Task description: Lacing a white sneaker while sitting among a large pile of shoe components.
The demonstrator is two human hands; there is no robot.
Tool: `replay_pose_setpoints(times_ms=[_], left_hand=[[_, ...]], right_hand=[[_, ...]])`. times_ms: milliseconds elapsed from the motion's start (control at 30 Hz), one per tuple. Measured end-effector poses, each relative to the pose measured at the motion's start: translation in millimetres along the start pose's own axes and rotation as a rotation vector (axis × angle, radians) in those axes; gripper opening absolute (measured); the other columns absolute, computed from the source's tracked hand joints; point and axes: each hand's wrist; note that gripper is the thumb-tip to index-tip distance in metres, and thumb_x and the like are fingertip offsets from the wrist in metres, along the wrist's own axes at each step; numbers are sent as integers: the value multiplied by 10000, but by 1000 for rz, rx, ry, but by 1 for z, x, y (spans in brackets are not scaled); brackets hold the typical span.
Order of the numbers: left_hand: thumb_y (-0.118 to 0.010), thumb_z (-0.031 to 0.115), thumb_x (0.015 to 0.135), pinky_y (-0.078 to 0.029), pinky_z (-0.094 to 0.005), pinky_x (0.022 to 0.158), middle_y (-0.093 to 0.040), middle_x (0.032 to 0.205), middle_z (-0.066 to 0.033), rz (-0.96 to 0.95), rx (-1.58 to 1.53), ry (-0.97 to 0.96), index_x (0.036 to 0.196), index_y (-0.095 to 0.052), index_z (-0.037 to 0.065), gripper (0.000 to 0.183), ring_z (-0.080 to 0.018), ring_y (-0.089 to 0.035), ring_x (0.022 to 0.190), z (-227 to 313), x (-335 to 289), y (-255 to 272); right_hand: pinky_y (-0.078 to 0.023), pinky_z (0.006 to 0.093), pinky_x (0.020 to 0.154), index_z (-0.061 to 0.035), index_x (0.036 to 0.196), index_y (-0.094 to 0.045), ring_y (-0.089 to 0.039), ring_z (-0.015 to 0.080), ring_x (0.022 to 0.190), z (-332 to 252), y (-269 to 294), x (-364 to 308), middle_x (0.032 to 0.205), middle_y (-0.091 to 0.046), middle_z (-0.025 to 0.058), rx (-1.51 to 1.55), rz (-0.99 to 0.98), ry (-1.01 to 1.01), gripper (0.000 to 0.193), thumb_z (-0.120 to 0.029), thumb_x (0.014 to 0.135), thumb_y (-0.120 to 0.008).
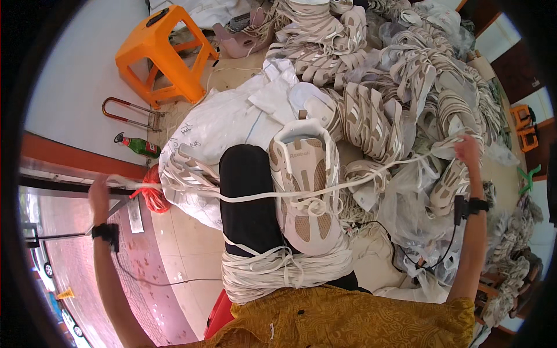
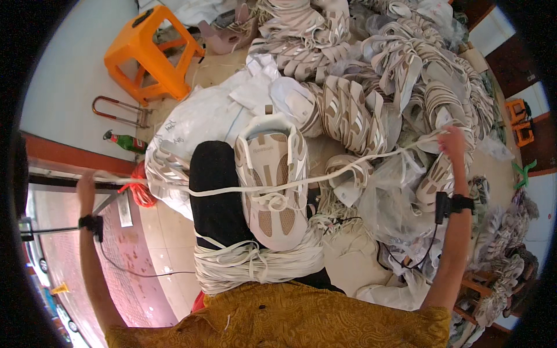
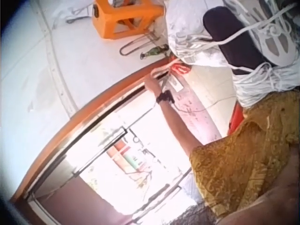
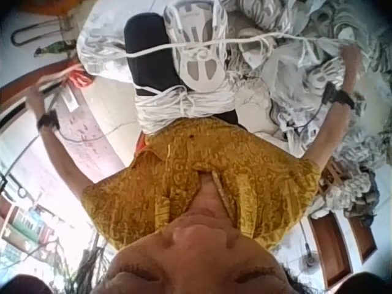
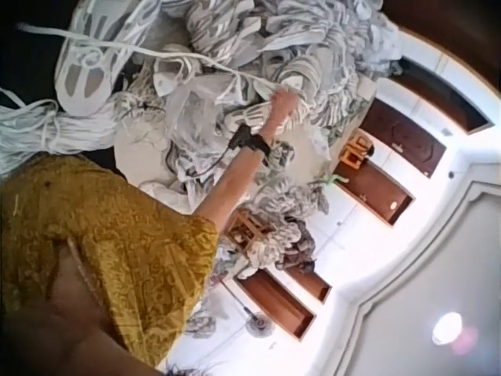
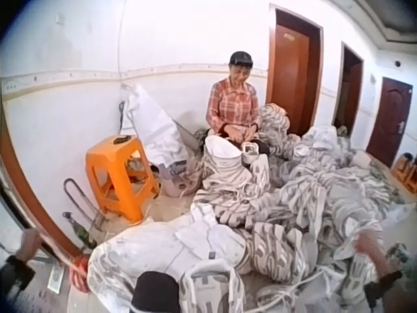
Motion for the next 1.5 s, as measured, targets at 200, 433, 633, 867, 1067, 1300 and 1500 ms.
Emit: replay_pose_setpoints(times_ms=[200, 433, 633, 867, 1067, 1300, 1500], left_hand=[[-592, 72, 636, -438, -329, 741, -538, 934, -103, 80, -775, -832, 971, -533, 26, 343, -268, -530, 858, 362, -10, 112], [-587, 10, 605, -429, -363, 748, -509, 814, -103, -84, -518, -931, 890, -545, 20, 288, -278, -508, 855, 448, -45, 117], [-532, 26, 793, -394, -240, 817, -555, 904, -32, -760, -1450, -269, 841, -529, 6, 52, -78, -503, 876, 391, -38, 119], [-576, 34, 712, -410, -274, 768, -543, 864, -90, -420, -949, -617, 905, -530, 22, 198, -197, -541, 826, 395, -36, 129], [-645, 20, 625, -430, -352, 709, -545, 798, -98, 185, -961, -206, 786, -532, 31, 197, -279, -535, 798, 401, -26, 142], [-636, 63, 612, -394, -377, 801, -534, 834, -88, 186, -587, -774, 779, -542, 46, 193, -273, -497, 925, 449, -33, 135], [-545, 85, 605, -383, -344, 777, -491, 757, -83, 167, -404, -987, 732, -532, 33, 138, -249, -473, 845, 451, -26, 114]], right_hand=[[-443, 236, 633, -9, 841, -607, -550, 110, 714, -152, -171, -133, 935, -613, 62, 266, -501, 572, 217, -66, 633, -629], [-457, 350, 607, -89, 805, -612, -567, 244, 717, -178, -250, -199, 716, -568, 56, -154, -382, 1178, 210, -92, 595, -605], [-447, 317, 555, -72, 786, -618, -559, 209, 623, -172, -255, -187, 656, -576, 40, -39, -453, 1168, 222, -77, 565, -646], [-437, 295, 525, -58, 773, -615, -556, 192, 586, -177, -255, -188, 637, -570, 46, 97, -492, 1092, 207, -45, 567, -638], [-431, 286, 516, -44, 778, -612, -553, 186, 577, -172, -256, -186, 630, -563, 57, 140, -459, 1097, 208, -24, 572, -635], [-443, 268, 528, -31, 766, -612, -569, 174, 566, -178, -251, -191, 628, -586, 59, 205, -568, 860, 198, -32, 572, -649], [-447, 270, 535, -38, 729, -606, -585, 169, 582, -177, -253, -192, 636, -595, 67, 121, -551, 846, 165, -40, 568, -645]])
Point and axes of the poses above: each hand's wrist, its own x-axis towards the middle knuckle, its own y-axis out of the back of the hand, z = x × y
